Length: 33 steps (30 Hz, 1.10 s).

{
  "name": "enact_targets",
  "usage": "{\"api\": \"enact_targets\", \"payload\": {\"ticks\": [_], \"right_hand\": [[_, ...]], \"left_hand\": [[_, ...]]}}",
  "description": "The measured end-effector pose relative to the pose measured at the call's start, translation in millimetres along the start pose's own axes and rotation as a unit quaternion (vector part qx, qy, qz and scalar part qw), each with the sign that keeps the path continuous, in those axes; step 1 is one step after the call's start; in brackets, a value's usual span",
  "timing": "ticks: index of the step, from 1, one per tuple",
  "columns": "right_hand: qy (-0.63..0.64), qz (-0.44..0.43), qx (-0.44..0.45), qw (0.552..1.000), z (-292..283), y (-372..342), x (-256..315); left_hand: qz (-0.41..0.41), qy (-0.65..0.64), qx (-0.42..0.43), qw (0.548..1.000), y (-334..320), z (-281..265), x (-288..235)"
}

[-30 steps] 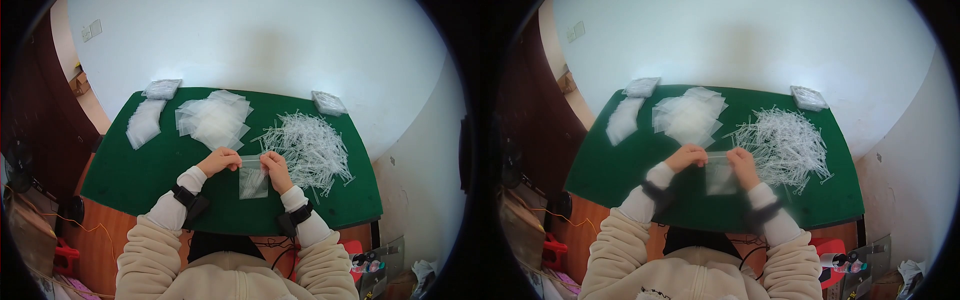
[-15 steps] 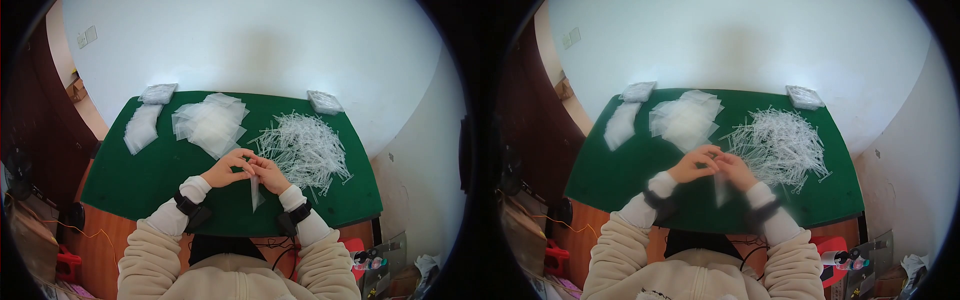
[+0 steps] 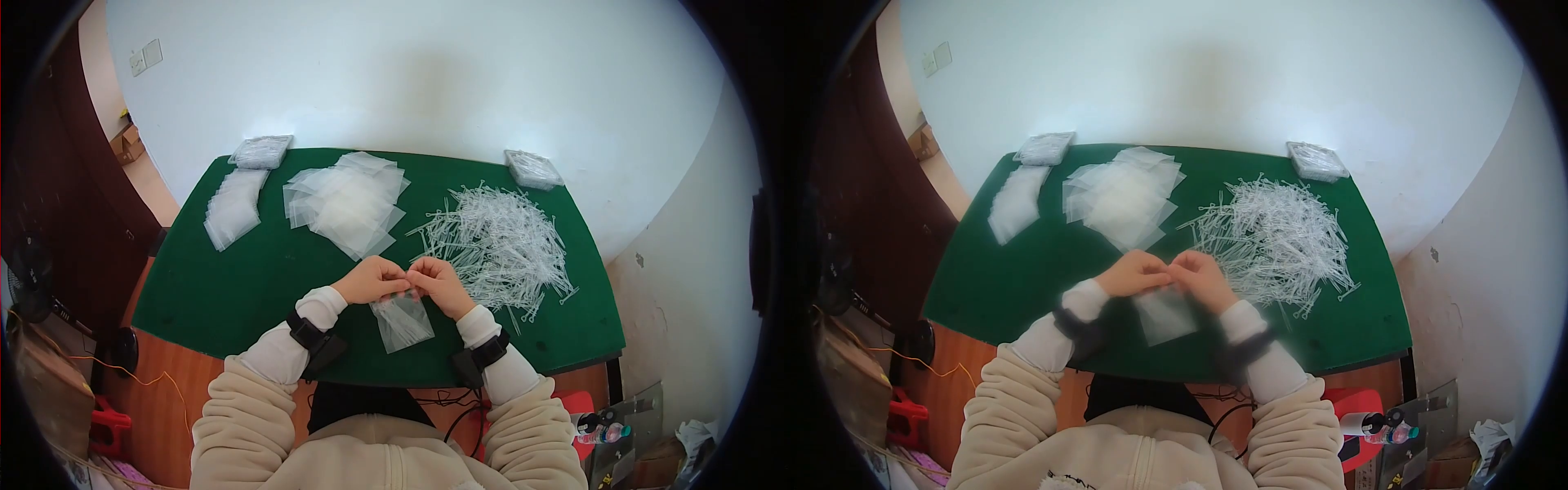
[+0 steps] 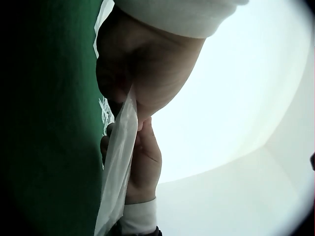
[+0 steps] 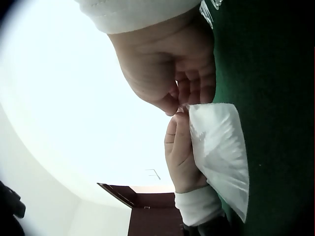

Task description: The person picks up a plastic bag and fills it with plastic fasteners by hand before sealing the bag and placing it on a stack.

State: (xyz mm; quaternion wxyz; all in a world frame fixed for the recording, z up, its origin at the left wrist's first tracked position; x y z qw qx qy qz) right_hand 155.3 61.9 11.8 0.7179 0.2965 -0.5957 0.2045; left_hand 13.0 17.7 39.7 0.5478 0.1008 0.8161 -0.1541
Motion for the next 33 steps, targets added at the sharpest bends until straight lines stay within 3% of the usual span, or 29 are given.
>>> {"api": "enact_targets", "payload": {"ticks": [4,9,12,17,21,33], "right_hand": [[-0.088,-0.019,0.001,0.996,-3,2,-5],[-0.102,-0.040,-0.004,0.994,-3,2,-6],[-0.140,-0.064,-0.056,0.986,-9,4,-7],[-0.102,-0.071,-0.091,0.988,-13,4,-10],[-0.111,-0.065,-0.044,0.991,-7,3,-6],[-0.084,-0.091,-0.173,0.977,-22,3,-1]], "left_hand": [[-0.025,-0.003,-0.013,1.000,3,0,8],[-0.031,-0.028,-0.036,0.998,5,0,12],[-0.027,-0.041,-0.051,0.998,7,-5,15],[-0.015,-0.044,-0.057,0.997,6,-8,15],[0.013,-0.023,-0.074,0.997,7,-6,14],[0.010,-0.079,-0.113,0.990,8,-20,21]]}}
Point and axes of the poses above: each hand's wrist, its own y-axis towards the middle knuckle, its own z-axis out of the palm, x = y × z, the point moved 4 cm from there along y, towards the middle knuckle, and after that the axes turned 8 degrees about -z, right-handed, at the moved point
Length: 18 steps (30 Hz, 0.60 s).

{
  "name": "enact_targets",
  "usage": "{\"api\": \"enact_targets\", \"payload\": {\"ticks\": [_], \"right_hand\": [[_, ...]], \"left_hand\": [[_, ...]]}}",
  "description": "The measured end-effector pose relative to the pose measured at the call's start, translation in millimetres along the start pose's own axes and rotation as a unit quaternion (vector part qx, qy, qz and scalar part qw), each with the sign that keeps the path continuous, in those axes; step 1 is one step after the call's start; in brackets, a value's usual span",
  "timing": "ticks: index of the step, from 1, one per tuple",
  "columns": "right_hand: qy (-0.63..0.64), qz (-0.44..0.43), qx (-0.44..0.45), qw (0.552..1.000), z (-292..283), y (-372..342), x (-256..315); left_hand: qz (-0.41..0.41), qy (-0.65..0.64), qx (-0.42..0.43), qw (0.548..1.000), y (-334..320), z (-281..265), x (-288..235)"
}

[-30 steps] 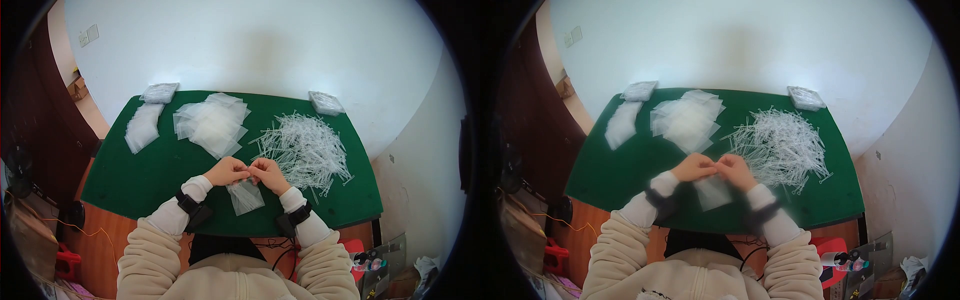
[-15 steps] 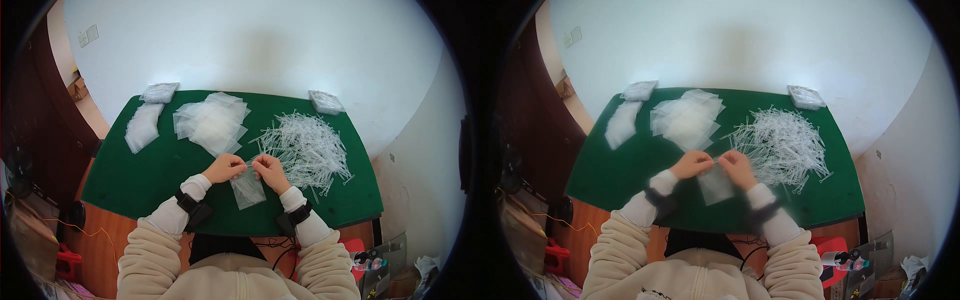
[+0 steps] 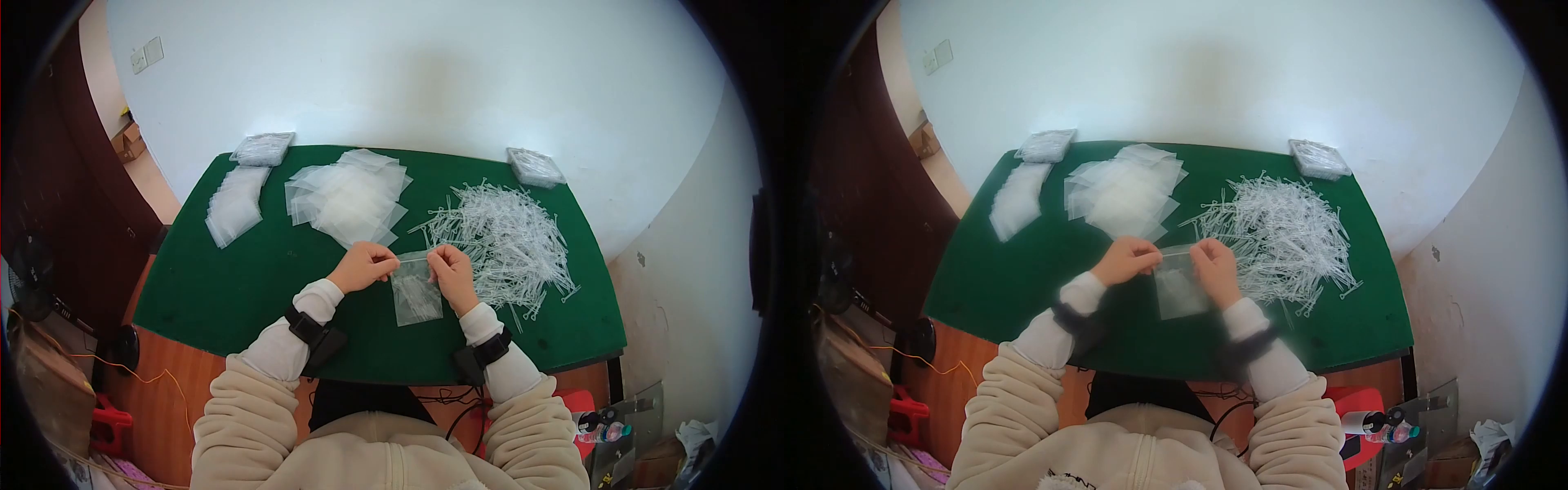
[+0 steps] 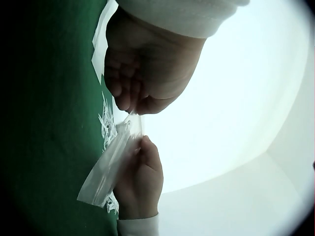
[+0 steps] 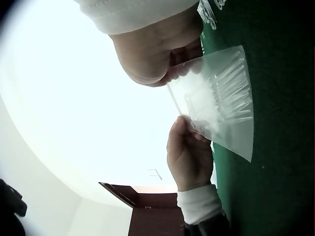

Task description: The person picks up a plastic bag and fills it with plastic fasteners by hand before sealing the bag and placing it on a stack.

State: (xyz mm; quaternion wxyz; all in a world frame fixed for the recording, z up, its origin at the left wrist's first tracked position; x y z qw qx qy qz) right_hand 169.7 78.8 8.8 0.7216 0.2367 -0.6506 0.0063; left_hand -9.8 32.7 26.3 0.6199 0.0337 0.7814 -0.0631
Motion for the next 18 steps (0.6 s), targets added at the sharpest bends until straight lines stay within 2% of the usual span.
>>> {"api": "enact_targets", "payload": {"ticks": [4,5,7,11,15,18], "right_hand": [[0.004,0.016,0.034,0.999,0,1,-9],[-0.080,-0.057,0.050,0.994,2,0,-5],[-0.244,-0.200,0.080,0.946,8,-4,5],[-0.268,-0.209,0.144,0.929,18,-9,12],[-0.283,-0.172,0.162,0.929,19,-10,21],[-0.264,-0.204,0.158,0.929,19,-9,19]], "left_hand": [[0.005,0.055,-0.026,0.998,-1,-5,1],[0.090,0.159,-0.050,0.982,-3,-5,-5],[0.253,0.357,-0.095,0.894,-8,-1,-15],[0.246,0.337,-0.044,0.908,-11,13,-16],[0.239,0.339,-0.030,0.909,-13,16,-19],[0.232,0.337,-0.019,0.912,-12,14,-19]]}}
Point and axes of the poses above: each hand's wrist, its own y-axis towards the middle knuckle, its own z-axis out of the palm, x = y × z, the point moved 4 cm from there along y, towards the middle knuckle, and after that the axes turned 8 degrees about -z, right-handed, at the moved point
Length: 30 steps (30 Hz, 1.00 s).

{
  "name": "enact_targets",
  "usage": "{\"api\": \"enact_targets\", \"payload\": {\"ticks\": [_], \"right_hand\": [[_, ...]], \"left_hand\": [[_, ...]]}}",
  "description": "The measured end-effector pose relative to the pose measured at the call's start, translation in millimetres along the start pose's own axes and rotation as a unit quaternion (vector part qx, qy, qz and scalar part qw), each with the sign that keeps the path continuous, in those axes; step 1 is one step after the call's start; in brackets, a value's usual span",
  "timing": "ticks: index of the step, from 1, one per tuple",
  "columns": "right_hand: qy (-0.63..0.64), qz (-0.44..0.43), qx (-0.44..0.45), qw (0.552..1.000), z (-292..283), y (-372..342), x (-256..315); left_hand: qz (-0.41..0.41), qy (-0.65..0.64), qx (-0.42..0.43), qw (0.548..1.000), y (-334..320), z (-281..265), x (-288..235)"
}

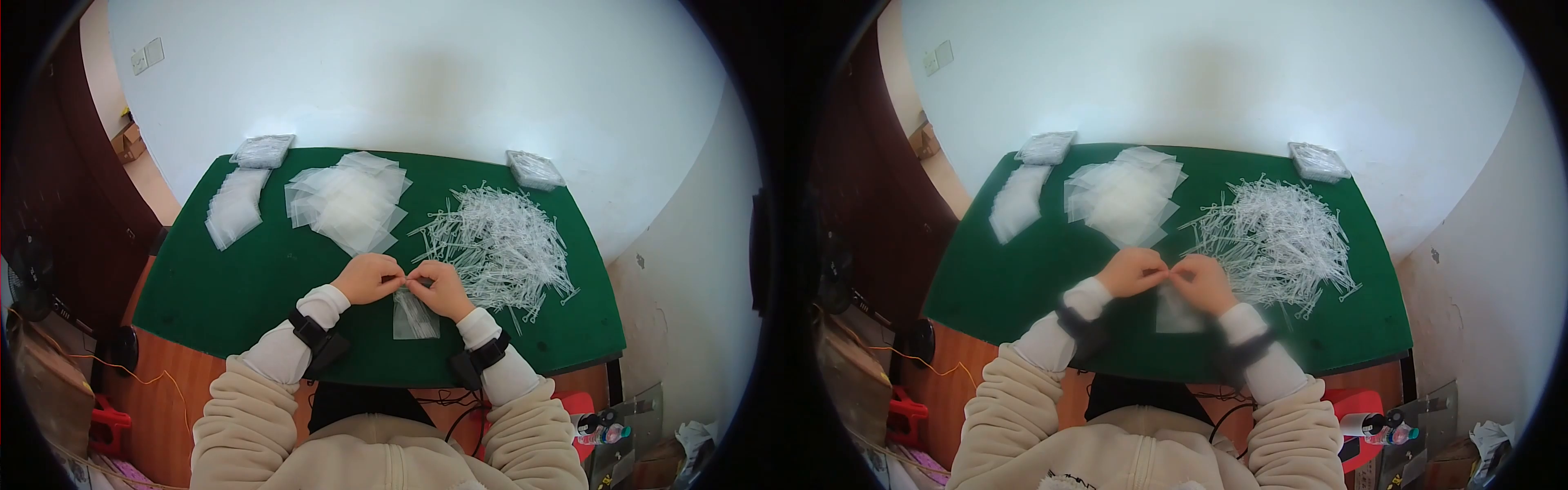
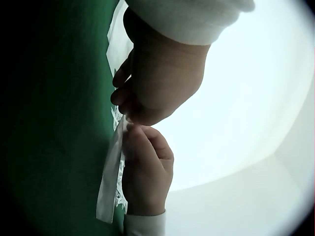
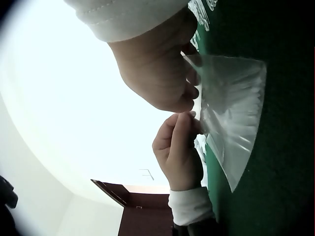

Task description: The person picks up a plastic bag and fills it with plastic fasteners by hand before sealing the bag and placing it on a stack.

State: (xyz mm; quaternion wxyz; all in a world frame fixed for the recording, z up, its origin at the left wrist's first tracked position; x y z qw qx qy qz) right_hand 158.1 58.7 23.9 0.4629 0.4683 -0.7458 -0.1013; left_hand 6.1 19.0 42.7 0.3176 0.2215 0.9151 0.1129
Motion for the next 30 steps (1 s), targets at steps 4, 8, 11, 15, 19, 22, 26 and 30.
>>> {"api": "enact_targets", "payload": {"ticks": [4,8,11,15,19,22,26,30], "right_hand": [[0.015,0.023,-0.019,0.999,-4,0,-9],[0.021,0.074,-0.022,0.997,-12,-1,-14],[0.022,0.085,-0.014,0.996,-12,0,-12],[0.033,0.056,0.005,0.998,-3,-1,-6],[0.049,0.014,0.014,0.999,0,-1,-2],[0.054,0.039,0.012,0.998,-3,1,-3],[0.048,0.077,-0.012,0.996,-12,0,-9],[0.032,0.076,-0.011,0.997,-14,1,-10]], "left_hand": [[-0.005,0.000,-0.014,1.000,0,-8,10],[-0.023,0.002,-0.011,1.000,-1,-16,19],[-0.019,0.011,-0.001,1.000,-1,-15,17],[0.012,0.025,0.008,1.000,-2,-3,3],[0.030,0.015,0.004,0.999,-1,-1,-6],[0.019,0.007,0.012,1.000,0,-7,-1],[0.010,-0.014,-0.018,1.000,-1,-17,11],[0.006,-0.001,-0.030,1.000,0,-19,14]]}}
Point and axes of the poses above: each hand's wrist, its own y-axis towards the middle knuckle, its own z-axis out of the palm, x = y × z, the point moved 4 cm from there along y, towards the middle knuckle, and after that the axes turned 8 degrees about -z, right-handed, at the moved point
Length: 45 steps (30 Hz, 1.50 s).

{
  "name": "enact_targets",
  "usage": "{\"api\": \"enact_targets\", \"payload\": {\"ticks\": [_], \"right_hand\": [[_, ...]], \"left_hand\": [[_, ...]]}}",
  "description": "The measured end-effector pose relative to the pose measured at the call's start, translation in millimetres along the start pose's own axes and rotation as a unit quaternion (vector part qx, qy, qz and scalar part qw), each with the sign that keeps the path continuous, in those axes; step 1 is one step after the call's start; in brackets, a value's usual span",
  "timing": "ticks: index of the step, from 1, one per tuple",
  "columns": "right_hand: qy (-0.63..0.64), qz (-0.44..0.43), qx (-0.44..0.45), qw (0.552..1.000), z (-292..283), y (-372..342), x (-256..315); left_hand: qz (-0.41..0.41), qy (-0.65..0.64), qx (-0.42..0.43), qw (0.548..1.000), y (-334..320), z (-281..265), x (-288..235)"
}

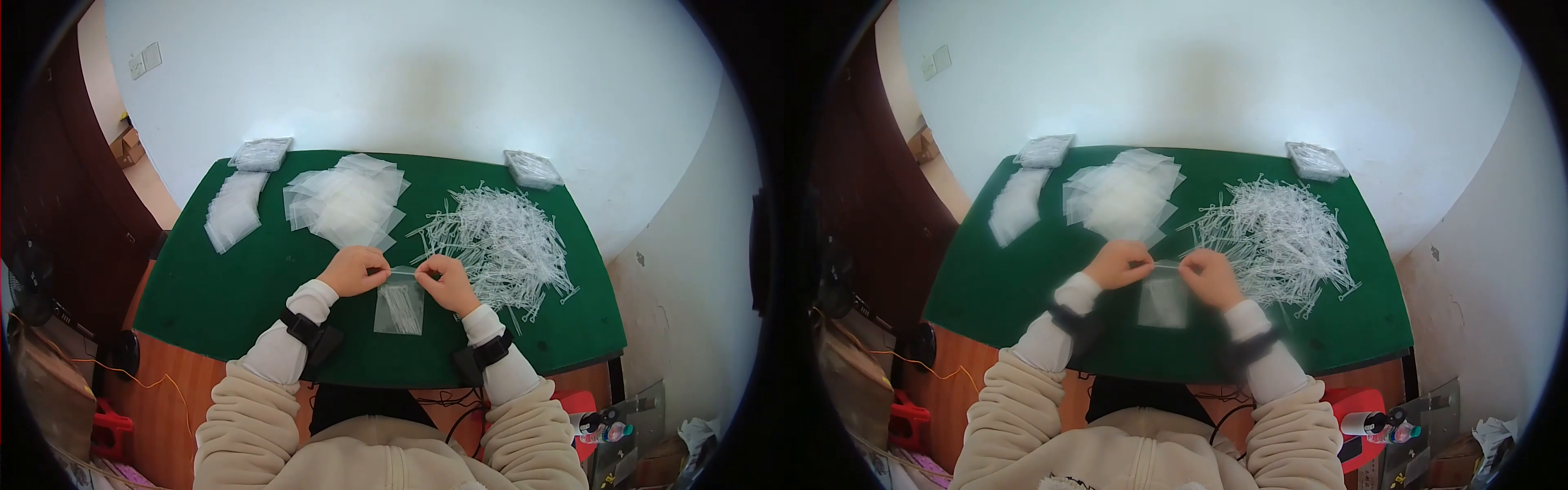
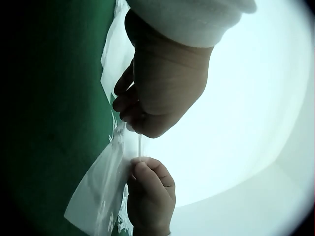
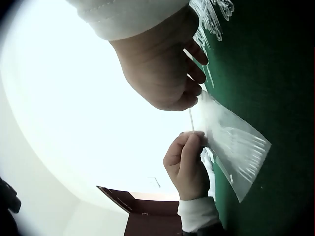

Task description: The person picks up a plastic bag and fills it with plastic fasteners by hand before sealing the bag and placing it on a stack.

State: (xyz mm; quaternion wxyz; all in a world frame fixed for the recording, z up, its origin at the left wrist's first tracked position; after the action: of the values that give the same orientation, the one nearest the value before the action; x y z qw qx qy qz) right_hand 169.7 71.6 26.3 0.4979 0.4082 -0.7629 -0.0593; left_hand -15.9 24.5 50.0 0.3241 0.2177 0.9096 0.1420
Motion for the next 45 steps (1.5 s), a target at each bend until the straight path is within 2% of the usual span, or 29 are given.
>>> {"api": "enact_targets", "payload": {"ticks": [4,7,11,16,20,23,28,32,36,39,40,43,45], "right_hand": [[-0.007,-0.030,0.026,0.999,7,-1,8],[-0.040,-0.068,0.096,0.992,15,-3,13],[-0.002,-0.009,0.079,0.997,12,-3,5],[-0.003,0.016,0.053,0.998,5,-2,-4],[0.008,-0.023,0.011,1.000,9,-3,-3],[-0.002,-0.091,0.046,0.995,16,-4,10],[-0.016,-0.061,0.025,0.998,15,-4,9],[-0.022,-0.107,0.026,0.994,16,-3,7],[0.007,-0.043,0.038,0.998,15,-3,-2],[0.025,0.062,0.036,0.997,4,-2,-10],[0.024,0.062,0.036,0.997,1,-2,-14],[0.037,0.085,-0.064,0.994,-13,1,-18],[0.050,0.063,-0.050,0.996,-6,0,-8]], "left_hand": [[0.009,-0.010,0.003,1.000,-1,13,-9],[0.024,-0.005,0.057,0.998,-3,24,-16],[-0.002,-0.018,0.076,0.997,-1,16,-9],[-0.012,-0.008,0.071,0.997,-3,6,4],[-0.024,0.033,0.037,0.998,-3,1,1],[-0.018,-0.055,0.052,0.997,-4,4,-14],[0.003,-0.035,0.070,0.997,-1,12,-19],[0.013,0.018,0.080,0.997,-1,22,-17],[0.000,0.005,0.087,0.996,-1,17,-10],[-0.016,0.007,0.065,0.998,-3,11,0],[-0.016,0.006,0.064,0.998,-3,9,3],[-0.016,0.008,0.019,1.000,-2,1,7],[-0.010,0.000,0.024,1.000,-2,6,3]]}}
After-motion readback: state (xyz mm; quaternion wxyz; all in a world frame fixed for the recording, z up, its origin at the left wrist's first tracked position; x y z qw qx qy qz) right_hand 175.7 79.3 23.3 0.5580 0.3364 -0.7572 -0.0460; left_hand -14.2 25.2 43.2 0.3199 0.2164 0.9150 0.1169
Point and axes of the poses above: each hand's wrist, its own y-axis towards the middle knuckle, its own z-axis out of the palm, x = y × z, the point moved 4 cm from there along y, towards the middle knuckle, and after that the axes turned 8 degrees about -z, right-handed, at the moved point
